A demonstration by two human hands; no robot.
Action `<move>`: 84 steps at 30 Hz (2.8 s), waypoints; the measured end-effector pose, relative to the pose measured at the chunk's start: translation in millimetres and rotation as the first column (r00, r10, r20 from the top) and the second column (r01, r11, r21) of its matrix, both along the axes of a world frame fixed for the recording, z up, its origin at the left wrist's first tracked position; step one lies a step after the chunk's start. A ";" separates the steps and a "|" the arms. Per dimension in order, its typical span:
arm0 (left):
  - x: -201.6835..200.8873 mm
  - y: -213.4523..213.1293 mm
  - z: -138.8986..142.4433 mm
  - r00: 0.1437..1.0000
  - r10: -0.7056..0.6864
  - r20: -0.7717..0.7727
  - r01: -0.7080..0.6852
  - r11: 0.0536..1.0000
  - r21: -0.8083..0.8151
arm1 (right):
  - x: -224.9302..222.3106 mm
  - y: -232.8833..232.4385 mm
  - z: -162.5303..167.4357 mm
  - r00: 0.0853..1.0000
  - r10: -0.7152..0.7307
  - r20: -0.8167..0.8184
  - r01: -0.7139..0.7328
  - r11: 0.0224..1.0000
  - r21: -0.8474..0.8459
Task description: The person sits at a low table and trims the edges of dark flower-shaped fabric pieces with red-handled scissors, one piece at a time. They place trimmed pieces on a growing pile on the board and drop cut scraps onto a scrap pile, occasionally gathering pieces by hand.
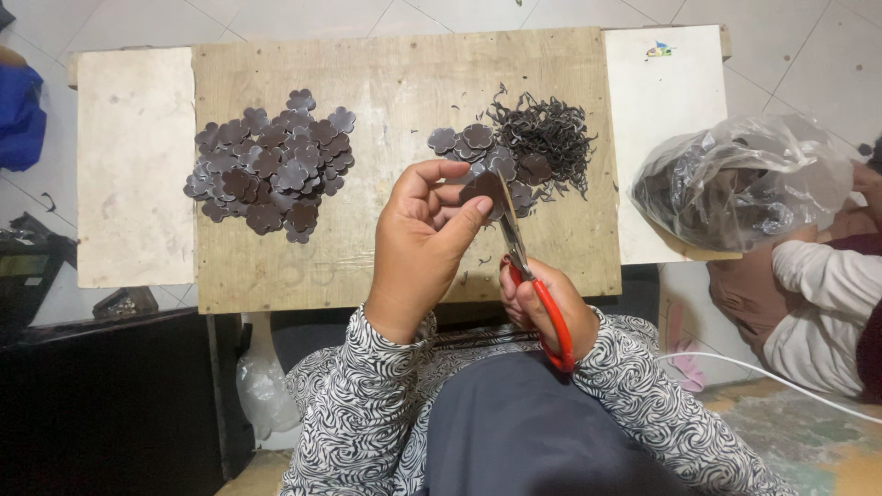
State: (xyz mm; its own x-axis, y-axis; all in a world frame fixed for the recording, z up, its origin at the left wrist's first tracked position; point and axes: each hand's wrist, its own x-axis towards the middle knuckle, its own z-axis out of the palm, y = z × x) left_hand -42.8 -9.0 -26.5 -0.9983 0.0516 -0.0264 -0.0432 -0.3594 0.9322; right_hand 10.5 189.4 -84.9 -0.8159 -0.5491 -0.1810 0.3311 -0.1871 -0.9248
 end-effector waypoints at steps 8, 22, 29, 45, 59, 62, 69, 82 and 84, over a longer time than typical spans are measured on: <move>3.4 -0.6 8.1 0.994 -0.104 -0.016 0.100 0.982 -0.161 | -4.3 0.8 1.8 0.992 0.065 -0.105 -0.056 0.994 0.093; 1.2 4.0 3.4 0.996 -0.083 0.027 0.083 0.996 -0.009 | -2.3 -3.4 5.1 0.997 0.003 -0.076 -0.008 0.998 -0.064; 0.3 4.1 0.9 0.997 -0.071 0.014 0.071 0.997 -0.011 | -3.2 -2.2 1.0 0.999 -0.005 -0.051 0.002 0.999 -0.053; 1.5 4.0 1.0 0.995 -0.099 0.020 0.101 0.987 -0.121 | -2.9 -4.1 2.2 0.981 0.016 -0.193 0.003 0.996 0.094; 2.6 7.5 -9.5 0.988 -0.145 0.052 0.143 0.989 0.037 | -3.1 -0.4 -4.7 0.992 -0.006 -0.126 0.015 0.998 0.065; 2.9 7.6 -11.0 0.986 -0.157 0.049 0.155 0.987 0.040 | -2.8 -1.3 -2.1 0.992 -0.011 -0.128 0.021 0.997 0.077; 3.0 5.3 -10.1 0.979 -0.195 0.054 0.197 0.980 -0.035 | -2.4 -2.7 1.9 0.992 -0.010 -0.128 0.022 0.995 0.095; 1.9 5.1 -9.9 0.986 -0.149 0.073 0.152 0.987 -0.041 | -1.0 -4.1 1.5 0.990 -0.013 -0.141 0.022 0.997 0.067; 1.6 5.4 -10.1 0.990 -0.127 0.053 0.130 0.990 -0.062 | -1.8 -3.0 1.4 0.989 -0.002 -0.147 0.014 0.997 0.080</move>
State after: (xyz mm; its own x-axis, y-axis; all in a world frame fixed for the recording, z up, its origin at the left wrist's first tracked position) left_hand -41.2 -3.6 -36.6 -0.9809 0.1762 -0.0826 -0.1314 -0.2866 0.9490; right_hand 8.7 186.4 -83.4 -0.8413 -0.5308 -0.1022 0.1894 -0.1124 -0.9755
